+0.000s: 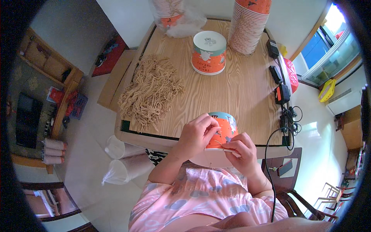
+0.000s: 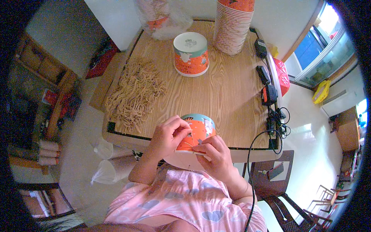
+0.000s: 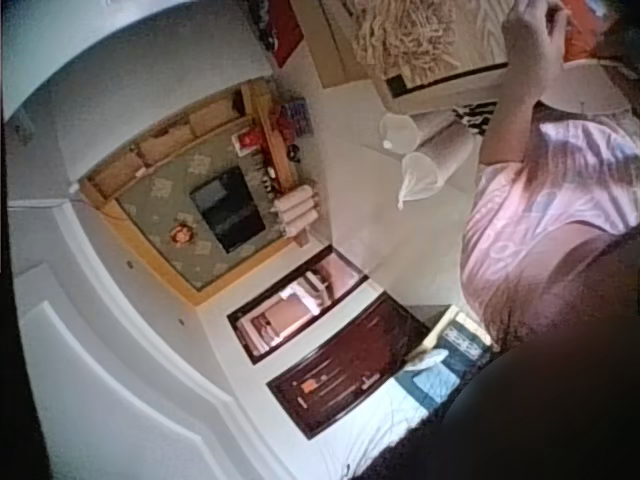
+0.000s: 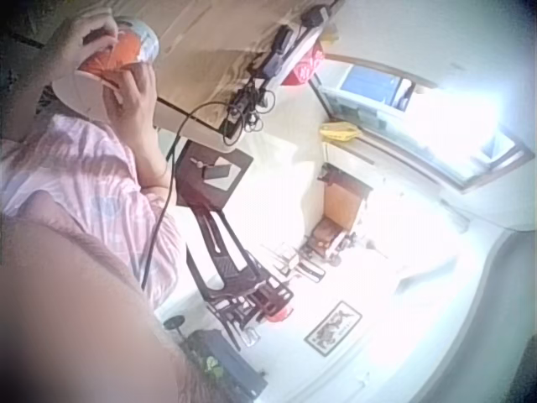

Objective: Separating packaging filler and preparing paper food containers at a table.

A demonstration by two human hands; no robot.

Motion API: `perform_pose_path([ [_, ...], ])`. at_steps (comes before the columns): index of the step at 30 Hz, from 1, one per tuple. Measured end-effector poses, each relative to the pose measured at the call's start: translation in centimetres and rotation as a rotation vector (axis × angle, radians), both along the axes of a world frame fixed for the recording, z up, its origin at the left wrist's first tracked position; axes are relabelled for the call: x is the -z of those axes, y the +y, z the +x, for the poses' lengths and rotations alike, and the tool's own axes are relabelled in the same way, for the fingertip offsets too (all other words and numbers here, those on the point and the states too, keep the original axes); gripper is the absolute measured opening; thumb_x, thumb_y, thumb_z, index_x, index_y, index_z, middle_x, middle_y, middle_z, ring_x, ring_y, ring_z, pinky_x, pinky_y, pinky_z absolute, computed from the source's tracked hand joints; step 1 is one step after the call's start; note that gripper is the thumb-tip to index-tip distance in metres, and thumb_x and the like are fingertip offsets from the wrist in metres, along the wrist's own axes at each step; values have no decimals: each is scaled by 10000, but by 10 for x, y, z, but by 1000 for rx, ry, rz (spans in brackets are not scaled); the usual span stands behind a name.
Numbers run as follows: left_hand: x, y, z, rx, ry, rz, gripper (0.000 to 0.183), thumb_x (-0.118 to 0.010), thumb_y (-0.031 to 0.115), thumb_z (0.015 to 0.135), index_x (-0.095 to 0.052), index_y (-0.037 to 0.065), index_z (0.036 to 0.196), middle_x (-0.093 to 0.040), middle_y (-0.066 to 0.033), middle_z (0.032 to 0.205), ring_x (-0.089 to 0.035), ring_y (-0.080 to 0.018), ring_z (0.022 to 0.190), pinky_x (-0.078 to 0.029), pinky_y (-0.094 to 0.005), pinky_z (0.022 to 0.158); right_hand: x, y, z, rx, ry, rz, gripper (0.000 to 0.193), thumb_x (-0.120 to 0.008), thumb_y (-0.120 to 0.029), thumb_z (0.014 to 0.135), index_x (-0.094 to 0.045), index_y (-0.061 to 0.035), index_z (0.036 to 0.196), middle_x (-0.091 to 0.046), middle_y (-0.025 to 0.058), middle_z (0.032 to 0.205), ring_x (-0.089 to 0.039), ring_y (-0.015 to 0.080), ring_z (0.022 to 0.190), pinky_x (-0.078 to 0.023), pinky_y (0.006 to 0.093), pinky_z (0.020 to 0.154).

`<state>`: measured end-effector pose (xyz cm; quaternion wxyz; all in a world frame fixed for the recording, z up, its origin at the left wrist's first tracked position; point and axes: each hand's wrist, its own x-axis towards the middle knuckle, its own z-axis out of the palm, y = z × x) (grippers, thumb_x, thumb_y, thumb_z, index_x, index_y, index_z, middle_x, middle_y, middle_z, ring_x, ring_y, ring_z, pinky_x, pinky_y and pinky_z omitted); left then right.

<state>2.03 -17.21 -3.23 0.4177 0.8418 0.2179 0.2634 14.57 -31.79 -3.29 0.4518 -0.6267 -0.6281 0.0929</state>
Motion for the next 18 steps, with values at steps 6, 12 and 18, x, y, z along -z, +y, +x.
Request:
perform_pose_path([
  [6,-1,2,1,3,-16,35,117,-631,124,821,-548,41,809,-561,-92,771,-598,-279,688,-470,-371,591,0,-1,0,-11,11,-9,283,-687,-8,600,-617,-63,868,-532,85,818,-548,270,762,-457,368,657],
  [12,0,1,1,9,-30,87,118,-633,122,817,-543,46,810,-555,-91,768,-596,-290,693,-473,-380,594,1,-3,0,-13,23,9,277,-678,-7,595,-615,-60,859,-540,85,824,-554,276,771,-458,372,664],
  [18,1,-3,3,-8,-40,103,84,-650,62,797,-576,24,808,-568,-97,766,-603,-240,692,-476,-322,602,1,-3,1,-12,22,6,261,-671,-9,597,-608,-62,844,-544,85,838,-557,284,784,-459,373,680],
])
